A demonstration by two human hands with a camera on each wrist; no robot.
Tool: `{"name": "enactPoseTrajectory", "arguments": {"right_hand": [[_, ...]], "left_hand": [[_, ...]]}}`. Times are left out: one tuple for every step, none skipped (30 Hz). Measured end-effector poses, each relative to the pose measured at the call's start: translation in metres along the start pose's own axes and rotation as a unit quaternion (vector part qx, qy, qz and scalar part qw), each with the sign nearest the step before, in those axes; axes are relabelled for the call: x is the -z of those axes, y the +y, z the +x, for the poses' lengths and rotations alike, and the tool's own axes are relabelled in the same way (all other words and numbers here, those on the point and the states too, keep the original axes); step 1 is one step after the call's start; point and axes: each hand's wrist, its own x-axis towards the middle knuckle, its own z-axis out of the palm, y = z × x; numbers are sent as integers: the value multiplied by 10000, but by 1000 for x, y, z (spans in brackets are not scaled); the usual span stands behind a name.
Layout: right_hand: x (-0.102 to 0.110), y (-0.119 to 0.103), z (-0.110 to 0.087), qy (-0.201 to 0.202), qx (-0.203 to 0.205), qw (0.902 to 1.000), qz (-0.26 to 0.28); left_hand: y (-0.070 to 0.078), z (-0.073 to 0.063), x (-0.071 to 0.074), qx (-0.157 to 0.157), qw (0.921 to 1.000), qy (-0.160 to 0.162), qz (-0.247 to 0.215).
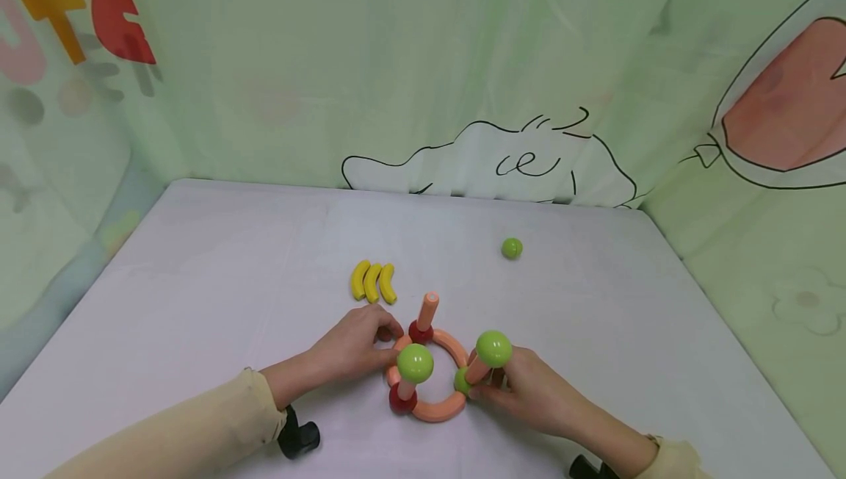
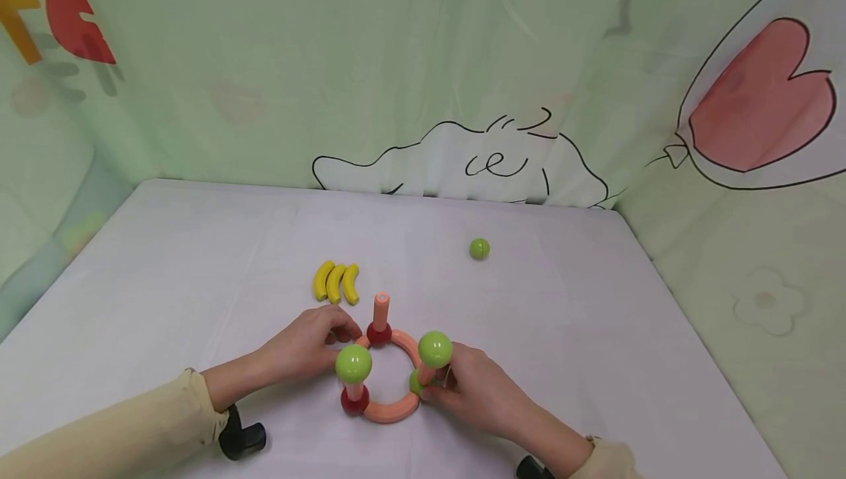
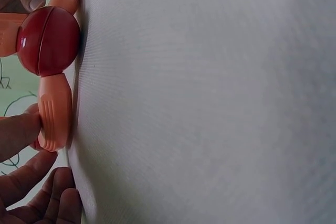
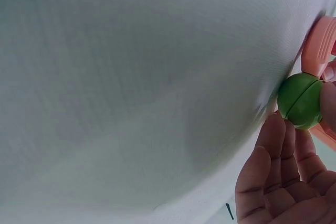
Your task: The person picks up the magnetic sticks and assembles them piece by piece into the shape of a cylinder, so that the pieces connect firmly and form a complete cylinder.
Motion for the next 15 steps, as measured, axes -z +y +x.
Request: {"name": "enactPoseTrajectory", "arguments": {"right_hand": [[0,0,0,3,17,10000,0],[0,0,0,10,30,10000,-2],[0,0,0,10,38,10000,2],[0,0,0,8,52,10000,11],[0,0,0,8,59,10000,19],[0,0,0,6,67,10000,28],[0,0,0,2,65,10000,39],[0,0,0,-1,65,10000,48],[0,0,0,-4,68,10000,55],[0,0,-1,-6,67,10000,60],[0,0,-1,-6,60,10000,53],[0,0,-1,-7,51,10000,43],[0,0,0,-15,37,10000,30],[1,0,0,-23,25,10000,11],[1,0,0,-35,9,10000,-7]], "left_hand": [[0,0,0,-1,10000,-2,7],[0,0,0,-5,10000,-1,7],[0,0,0,-7,10000,1,6],[0,0,0,-8,10000,1,8],[0,0,0,-7,10000,-1,11],[0,0,0,-4,10000,-3,10],[0,0,0,-4,10000,-3,12],[0,0,0,5,10000,-5,11],[0,0,0,8,10000,-9,17],[0,0,0,12,10000,-13,22],[1,0,0,18,10000,-16,21],[1,0,0,21,10000,-16,24],[1,-1,0,24,10000,-23,28],[1,-1,0,42,10000,-37,24],[0,-1,0,44,10000,-48,22]]}}
